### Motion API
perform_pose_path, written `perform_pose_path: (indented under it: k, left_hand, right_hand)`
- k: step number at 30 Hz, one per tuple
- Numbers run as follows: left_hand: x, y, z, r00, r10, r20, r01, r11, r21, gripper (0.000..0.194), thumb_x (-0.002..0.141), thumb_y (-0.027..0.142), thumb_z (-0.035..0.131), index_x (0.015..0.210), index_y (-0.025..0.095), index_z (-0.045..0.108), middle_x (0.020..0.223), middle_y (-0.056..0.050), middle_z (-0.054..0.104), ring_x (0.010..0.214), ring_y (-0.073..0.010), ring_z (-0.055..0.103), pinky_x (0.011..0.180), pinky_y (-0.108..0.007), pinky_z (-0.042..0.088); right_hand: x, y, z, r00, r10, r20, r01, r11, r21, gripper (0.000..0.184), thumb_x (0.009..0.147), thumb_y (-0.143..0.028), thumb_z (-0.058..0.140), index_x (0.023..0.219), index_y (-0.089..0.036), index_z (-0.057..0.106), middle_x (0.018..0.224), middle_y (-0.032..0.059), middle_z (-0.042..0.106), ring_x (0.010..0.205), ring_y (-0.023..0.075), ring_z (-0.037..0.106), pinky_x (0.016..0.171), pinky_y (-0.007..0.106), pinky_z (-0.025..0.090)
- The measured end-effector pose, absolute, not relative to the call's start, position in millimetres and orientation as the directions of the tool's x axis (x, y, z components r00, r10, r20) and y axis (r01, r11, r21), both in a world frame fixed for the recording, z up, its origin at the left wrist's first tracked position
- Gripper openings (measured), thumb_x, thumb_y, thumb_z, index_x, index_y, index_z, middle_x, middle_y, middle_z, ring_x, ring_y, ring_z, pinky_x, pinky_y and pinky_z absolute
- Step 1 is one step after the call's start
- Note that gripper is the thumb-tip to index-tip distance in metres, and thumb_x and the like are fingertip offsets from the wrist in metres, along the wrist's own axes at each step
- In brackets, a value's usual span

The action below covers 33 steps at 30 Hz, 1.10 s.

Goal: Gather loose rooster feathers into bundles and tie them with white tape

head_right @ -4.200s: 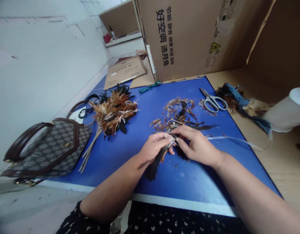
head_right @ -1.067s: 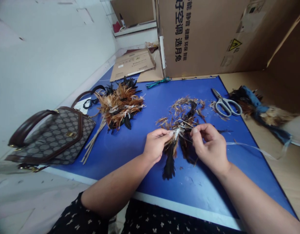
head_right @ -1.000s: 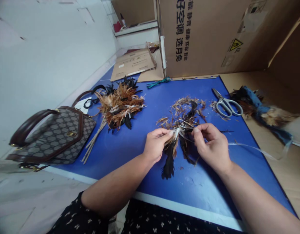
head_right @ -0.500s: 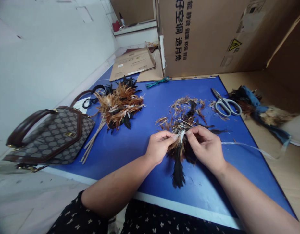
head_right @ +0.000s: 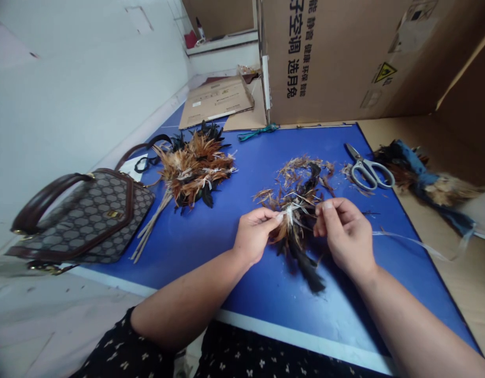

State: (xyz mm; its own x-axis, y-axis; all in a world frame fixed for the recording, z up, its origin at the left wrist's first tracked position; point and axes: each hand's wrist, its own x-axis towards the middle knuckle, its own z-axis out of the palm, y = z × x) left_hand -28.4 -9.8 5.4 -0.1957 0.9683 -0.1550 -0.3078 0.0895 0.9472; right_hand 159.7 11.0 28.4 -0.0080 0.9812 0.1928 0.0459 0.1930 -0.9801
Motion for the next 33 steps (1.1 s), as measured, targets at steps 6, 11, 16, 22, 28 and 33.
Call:
perform_pose_path:
  k: [6, 11, 16, 22, 28, 33]
  left_hand:
    - [-30, -10, 11, -0.139, 0.965, -0.224, -0.357, 0.162, 0.92, 0.035, 0.068, 0.046, 0.092, 0.078, 0.016, 0.077, 0.069, -0.001, 0.069, 0.061, -0.0107, 0.058, 0.059, -0.025, 0.047]
    - [-27, -15, 15, -0.004, 0.967, -0.256, -0.377, 0.236, 0.896, 0.039, 0.065, 0.047, 0.093, 0.077, 0.015, 0.076, 0.071, -0.003, 0.071, 0.062, -0.0134, 0.063, 0.061, -0.029, 0.055]
    - [-28, -15, 13, 0.02, 0.975, -0.221, -0.344, 0.214, 0.914, 0.037, 0.071, 0.048, 0.09, 0.081, 0.015, 0.077, 0.074, -0.004, 0.072, 0.065, -0.0134, 0.064, 0.065, -0.028, 0.054]
    - [-29, -14, 16, -0.077, 0.97, -0.232, -0.321, 0.196, 0.927, 0.039, 0.084, 0.055, 0.08, 0.091, 0.016, 0.081, 0.074, -0.004, 0.072, 0.064, -0.0134, 0.062, 0.066, -0.028, 0.051]
    - [-35, -12, 33, 0.004, 0.956, -0.293, -0.493, 0.256, 0.831, 0.049, 0.079, 0.062, 0.082, 0.08, 0.013, 0.077, 0.082, -0.008, 0.073, 0.071, -0.0158, 0.065, 0.07, -0.029, 0.051]
    - [-37, -15, 37, 0.182, 0.92, -0.347, -0.574, 0.386, 0.722, 0.056, 0.079, 0.063, 0.081, 0.061, 0.018, 0.055, 0.063, -0.002, 0.057, 0.055, -0.0107, 0.051, 0.058, -0.028, 0.044]
  right_hand:
    - [161, 9, 35, -0.051, 0.946, 0.321, 0.255, 0.323, -0.912, 0.025, 0.1, -0.042, 0.068, 0.118, -0.025, 0.07, 0.084, 0.0052, 0.072, 0.059, 0.0168, 0.06, 0.054, 0.032, 0.052]
    - [162, 10, 27, -0.326, 0.875, 0.359, 0.363, 0.466, -0.807, 0.036, 0.101, -0.035, 0.066, 0.136, -0.024, 0.067, 0.135, 0.0128, 0.071, 0.098, 0.0236, 0.075, 0.085, 0.039, 0.063]
    - [165, 10, 24, -0.293, 0.903, 0.315, 0.382, 0.413, -0.827, 0.028, 0.102, -0.038, 0.066, 0.125, -0.023, 0.069, 0.096, 0.0063, 0.077, 0.077, 0.0196, 0.071, 0.074, 0.034, 0.06]
    - [158, 3, 32, -0.329, 0.913, 0.243, 0.284, 0.341, -0.896, 0.032, 0.102, -0.041, 0.066, 0.127, -0.023, 0.059, 0.078, 0.0011, 0.068, 0.068, 0.0168, 0.066, 0.064, 0.029, 0.056]
    - [155, -1, 32, -0.369, 0.919, 0.139, 0.192, 0.222, -0.956, 0.033, 0.1, -0.045, 0.069, 0.122, -0.024, 0.057, 0.07, -0.0025, 0.059, 0.061, 0.015, 0.056, 0.055, 0.027, 0.047]
    - [152, -7, 38, -0.403, 0.915, 0.005, 0.041, 0.023, -0.999, 0.03, 0.098, -0.048, 0.071, 0.112, -0.024, 0.058, 0.063, -0.0068, 0.046, 0.053, 0.0115, 0.041, 0.049, 0.024, 0.033]
